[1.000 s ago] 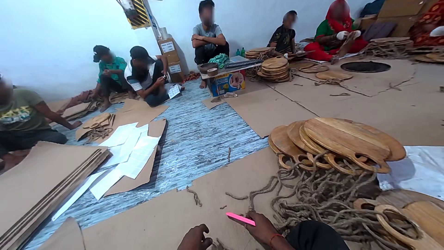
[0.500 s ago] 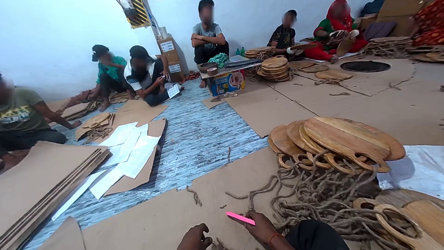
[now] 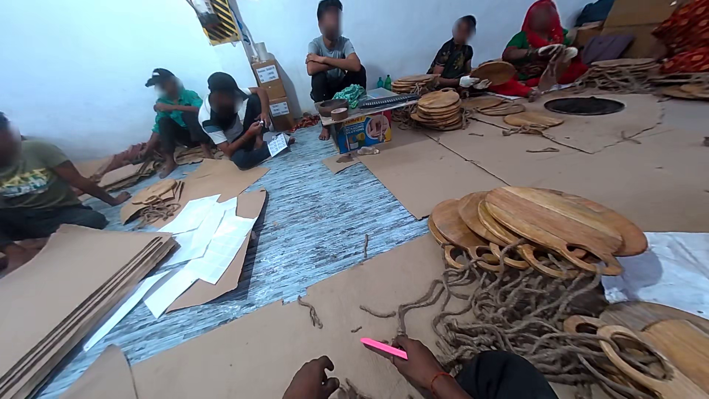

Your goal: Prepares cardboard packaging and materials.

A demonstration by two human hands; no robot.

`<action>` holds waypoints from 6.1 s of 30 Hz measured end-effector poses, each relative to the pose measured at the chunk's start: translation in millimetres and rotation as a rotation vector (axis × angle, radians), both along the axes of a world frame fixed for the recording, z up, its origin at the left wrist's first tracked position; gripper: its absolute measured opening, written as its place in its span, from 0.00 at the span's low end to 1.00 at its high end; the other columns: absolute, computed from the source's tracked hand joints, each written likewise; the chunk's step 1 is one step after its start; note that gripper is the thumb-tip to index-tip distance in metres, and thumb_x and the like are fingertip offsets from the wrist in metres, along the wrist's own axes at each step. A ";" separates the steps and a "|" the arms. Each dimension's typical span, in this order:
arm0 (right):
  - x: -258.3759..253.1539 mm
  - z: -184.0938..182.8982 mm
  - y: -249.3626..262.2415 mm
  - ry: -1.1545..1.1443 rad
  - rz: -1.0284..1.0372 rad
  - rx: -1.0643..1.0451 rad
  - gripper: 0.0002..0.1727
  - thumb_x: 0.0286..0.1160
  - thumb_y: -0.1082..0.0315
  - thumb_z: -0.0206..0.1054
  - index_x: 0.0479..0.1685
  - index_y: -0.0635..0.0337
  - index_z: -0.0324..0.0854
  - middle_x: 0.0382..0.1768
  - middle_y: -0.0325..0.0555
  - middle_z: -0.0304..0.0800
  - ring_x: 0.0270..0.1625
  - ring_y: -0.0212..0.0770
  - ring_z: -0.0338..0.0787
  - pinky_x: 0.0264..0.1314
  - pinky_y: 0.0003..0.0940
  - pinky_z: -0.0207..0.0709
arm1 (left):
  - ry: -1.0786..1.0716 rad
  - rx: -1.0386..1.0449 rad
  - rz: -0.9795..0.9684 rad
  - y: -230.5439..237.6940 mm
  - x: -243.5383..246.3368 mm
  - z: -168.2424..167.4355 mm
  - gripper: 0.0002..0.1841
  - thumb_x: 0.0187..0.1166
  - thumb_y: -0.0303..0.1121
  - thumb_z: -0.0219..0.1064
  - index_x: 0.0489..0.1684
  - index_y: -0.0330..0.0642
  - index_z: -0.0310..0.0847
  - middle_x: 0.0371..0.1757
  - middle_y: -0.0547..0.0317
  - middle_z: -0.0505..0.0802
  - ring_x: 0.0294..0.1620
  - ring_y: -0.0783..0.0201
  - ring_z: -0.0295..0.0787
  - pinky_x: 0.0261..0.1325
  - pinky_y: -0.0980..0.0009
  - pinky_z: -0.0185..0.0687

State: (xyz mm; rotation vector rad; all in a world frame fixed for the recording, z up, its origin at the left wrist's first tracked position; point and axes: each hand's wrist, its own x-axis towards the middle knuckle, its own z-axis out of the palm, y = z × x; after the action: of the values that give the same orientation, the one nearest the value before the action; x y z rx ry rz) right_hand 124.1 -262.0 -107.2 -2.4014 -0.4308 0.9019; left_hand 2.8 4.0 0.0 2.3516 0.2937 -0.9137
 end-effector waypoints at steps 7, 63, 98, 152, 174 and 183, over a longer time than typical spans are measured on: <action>0.4 -2.5 -0.8 -0.005 0.000 0.013 0.23 0.79 0.53 0.68 0.66 0.56 0.85 0.58 0.57 0.92 0.64 0.57 0.91 0.69 0.60 0.79 | -0.008 0.008 -0.009 0.4 0.5 -1.2 0.26 0.90 0.43 0.62 0.79 0.34 0.75 0.64 0.37 0.92 0.67 0.42 0.90 0.76 0.43 0.78; 0.7 -0.2 -0.7 0.006 0.000 0.013 0.22 0.80 0.53 0.68 0.66 0.57 0.84 0.59 0.58 0.92 0.64 0.57 0.90 0.69 0.60 0.79 | -0.001 0.006 0.000 -0.1 1.1 -1.2 0.26 0.91 0.43 0.61 0.79 0.34 0.74 0.64 0.37 0.92 0.66 0.42 0.90 0.75 0.43 0.78; -0.2 -0.1 -0.7 -0.004 -0.007 0.019 0.23 0.80 0.53 0.68 0.67 0.56 0.84 0.59 0.58 0.92 0.64 0.57 0.90 0.69 0.60 0.79 | -0.003 0.005 0.007 -0.5 0.7 -1.9 0.26 0.90 0.43 0.62 0.79 0.35 0.74 0.65 0.37 0.91 0.66 0.42 0.90 0.75 0.44 0.79; 0.7 -1.0 -0.4 -0.008 0.005 0.007 0.23 0.81 0.52 0.67 0.67 0.55 0.84 0.57 0.56 0.93 0.62 0.56 0.91 0.67 0.59 0.80 | 0.005 0.006 -0.003 -0.4 1.4 -2.9 0.26 0.91 0.44 0.61 0.79 0.35 0.74 0.65 0.37 0.91 0.67 0.43 0.90 0.75 0.44 0.78; 1.3 -2.5 -0.4 -0.003 -0.001 0.007 0.22 0.80 0.53 0.68 0.66 0.55 0.84 0.57 0.56 0.93 0.62 0.56 0.91 0.67 0.59 0.79 | 0.002 0.014 -0.001 -1.2 0.9 -1.8 0.26 0.91 0.44 0.62 0.80 0.35 0.74 0.65 0.38 0.91 0.66 0.44 0.90 0.76 0.45 0.78; 1.5 -1.9 -0.6 -0.006 0.004 0.011 0.22 0.80 0.52 0.68 0.66 0.56 0.84 0.58 0.56 0.92 0.63 0.56 0.91 0.67 0.59 0.79 | 0.007 0.018 0.003 -0.5 1.9 -3.9 0.26 0.90 0.44 0.62 0.80 0.36 0.74 0.65 0.38 0.91 0.66 0.44 0.90 0.75 0.45 0.79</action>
State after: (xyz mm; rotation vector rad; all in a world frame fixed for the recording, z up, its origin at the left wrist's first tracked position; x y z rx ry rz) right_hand 125.6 -262.6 -109.1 -2.3945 -0.4422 0.8929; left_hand 4.7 3.4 -3.9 2.3645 0.3095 -0.9220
